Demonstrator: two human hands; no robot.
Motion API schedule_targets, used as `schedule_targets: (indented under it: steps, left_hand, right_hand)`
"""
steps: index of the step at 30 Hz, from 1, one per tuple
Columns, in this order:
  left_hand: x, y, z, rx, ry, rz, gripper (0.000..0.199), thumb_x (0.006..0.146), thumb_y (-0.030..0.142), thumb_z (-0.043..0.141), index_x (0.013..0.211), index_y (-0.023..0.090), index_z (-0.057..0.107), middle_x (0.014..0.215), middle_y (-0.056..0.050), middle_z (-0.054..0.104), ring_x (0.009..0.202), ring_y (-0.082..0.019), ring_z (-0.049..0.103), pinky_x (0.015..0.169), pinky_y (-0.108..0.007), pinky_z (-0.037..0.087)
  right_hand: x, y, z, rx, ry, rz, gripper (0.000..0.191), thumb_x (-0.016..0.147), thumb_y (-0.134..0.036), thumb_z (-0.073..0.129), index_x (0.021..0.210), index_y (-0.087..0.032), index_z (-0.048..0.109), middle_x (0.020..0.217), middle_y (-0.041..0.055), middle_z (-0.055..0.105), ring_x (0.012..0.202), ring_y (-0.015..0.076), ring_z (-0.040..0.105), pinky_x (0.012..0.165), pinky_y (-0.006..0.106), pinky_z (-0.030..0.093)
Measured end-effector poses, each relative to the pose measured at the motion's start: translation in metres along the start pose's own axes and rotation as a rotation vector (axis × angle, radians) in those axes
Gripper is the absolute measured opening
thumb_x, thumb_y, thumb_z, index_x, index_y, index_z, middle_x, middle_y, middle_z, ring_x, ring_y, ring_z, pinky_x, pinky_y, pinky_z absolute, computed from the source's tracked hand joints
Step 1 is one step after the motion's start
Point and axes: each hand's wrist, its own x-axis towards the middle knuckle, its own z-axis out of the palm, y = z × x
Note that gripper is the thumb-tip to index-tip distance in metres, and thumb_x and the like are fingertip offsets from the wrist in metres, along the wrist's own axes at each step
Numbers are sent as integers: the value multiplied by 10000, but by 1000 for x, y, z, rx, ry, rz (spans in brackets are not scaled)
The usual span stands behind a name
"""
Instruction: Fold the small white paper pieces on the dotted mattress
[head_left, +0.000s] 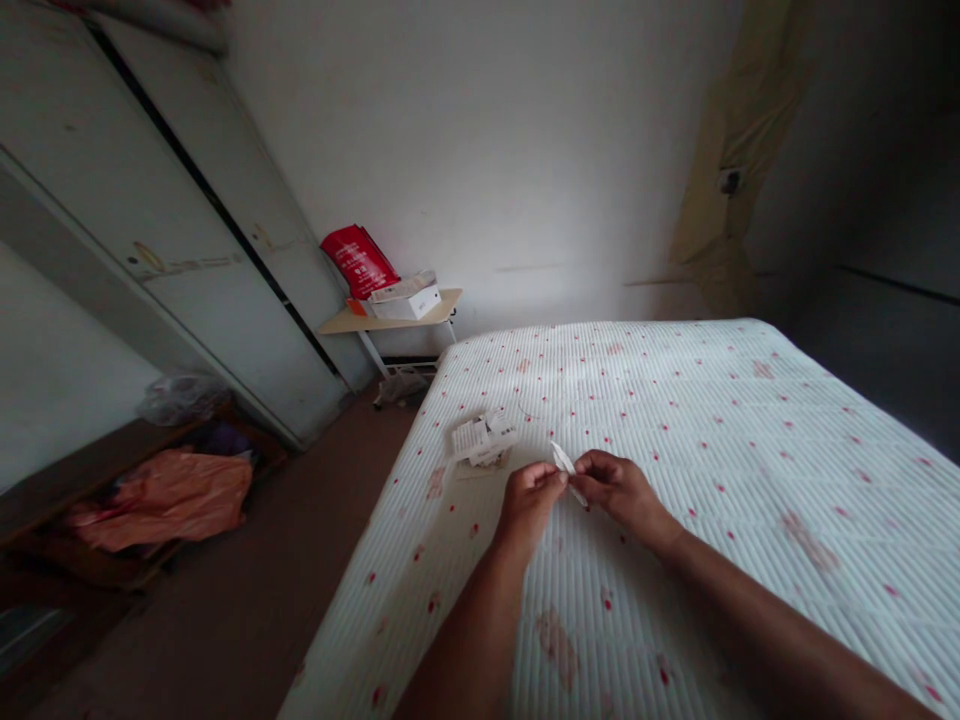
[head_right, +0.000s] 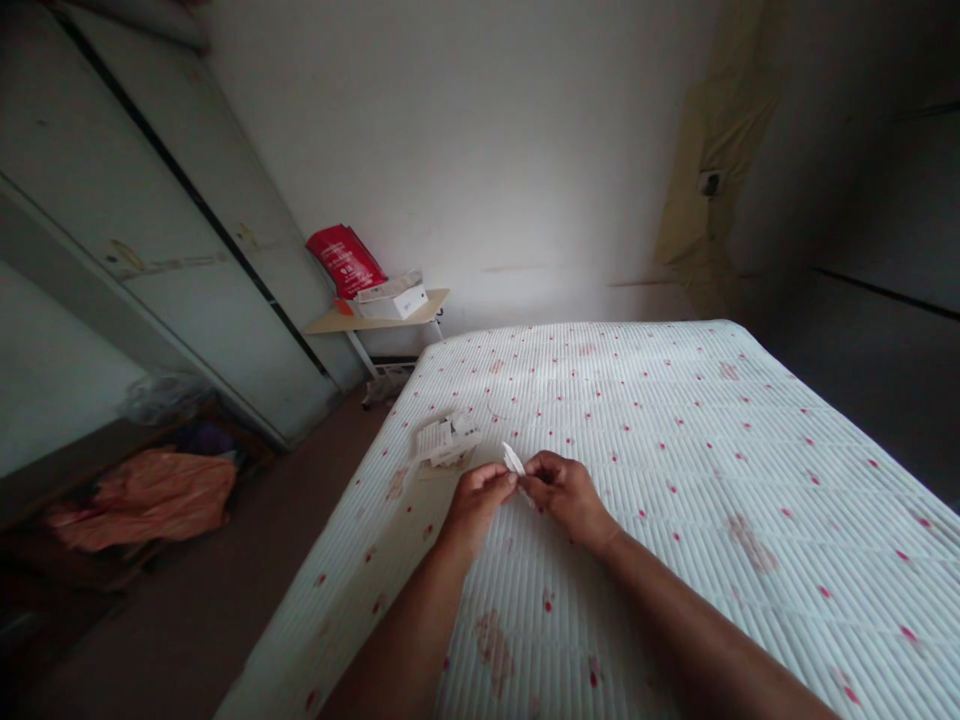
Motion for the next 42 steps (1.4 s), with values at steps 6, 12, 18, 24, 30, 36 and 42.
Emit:
schedule_targets:
  steps: [6, 12, 18, 24, 30, 36, 42]
  left_hand:
    - [-3, -3, 6, 109, 150, 117, 214, 711, 333, 579, 621, 139, 593, 571, 9, 530, 577, -115, 462, 549, -208, 332]
    - [-2, -8, 8, 70, 201, 79, 223, 697, 330, 589, 586, 139, 611, 566, -7, 566, 587, -132, 499, 558, -215, 365]
    - [-3, -7, 11, -39, 177, 90, 228, 700, 338, 587, 601, 133, 610, 575, -5, 565, 583, -120, 490, 559, -218, 368]
    - [-10, 10, 13, -88, 145, 93, 205, 672, 302, 587, 558, 134, 558, 545, 13, 504, 568, -103, 440, 549, -216, 353]
    - [-6, 6, 12, -153, 236, 40, 224, 638, 330, 584, 530, 145, 519, 501, 25, 476, 502, -81, 401, 492, -208, 319]
    - [0, 2, -1, -89, 321, 7, 208, 622, 286, 513, 464, 160, 461, 452, 26, 452, 452, -79, 393, 449, -209, 285]
    - [-1, 8, -4, -86, 252, 14, 193, 623, 259, 498, 464, 159, 454, 439, 33, 425, 435, -69, 358, 440, -206, 268]
  right_hand:
    - [-10, -8, 5, -673, 209, -294, 150, 808, -243, 465, 695, -182, 543, 643, 16, 570, 552, 122, 497, 533, 241, 318]
    - [-14, -16, 9, -1145, 301, -540, 194, 815, -144, 439, 656, -164, 548, 617, 33, 566, 579, 139, 492, 592, 272, 278]
    - [-13, -16, 10, -1238, 295, -567, 173, 826, -158, 479, 668, -175, 550, 611, 17, 574, 558, 139, 471, 589, 291, 247]
    - [-15, -18, 9, -1245, 268, -590, 176, 841, -186, 498, 685, -184, 580, 618, 23, 589, 618, 154, 486, 724, 319, 308]
    - [-15, -19, 12, -1145, 263, -689, 155, 851, -177, 480, 814, -200, 629, 763, 35, 646, 742, 172, 523, 956, 471, 243]
    - [-5, -1, 2, -780, 81, -845, 265, 832, -156, 458, 1068, -167, 577, 967, 103, 619, 898, 201, 537, 789, 358, 440]
    - [-2, 2, 0, -571, 78, -807, 255, 844, -154, 451, 1044, -209, 599, 925, 83, 603, 899, 189, 556, 750, 320, 487]
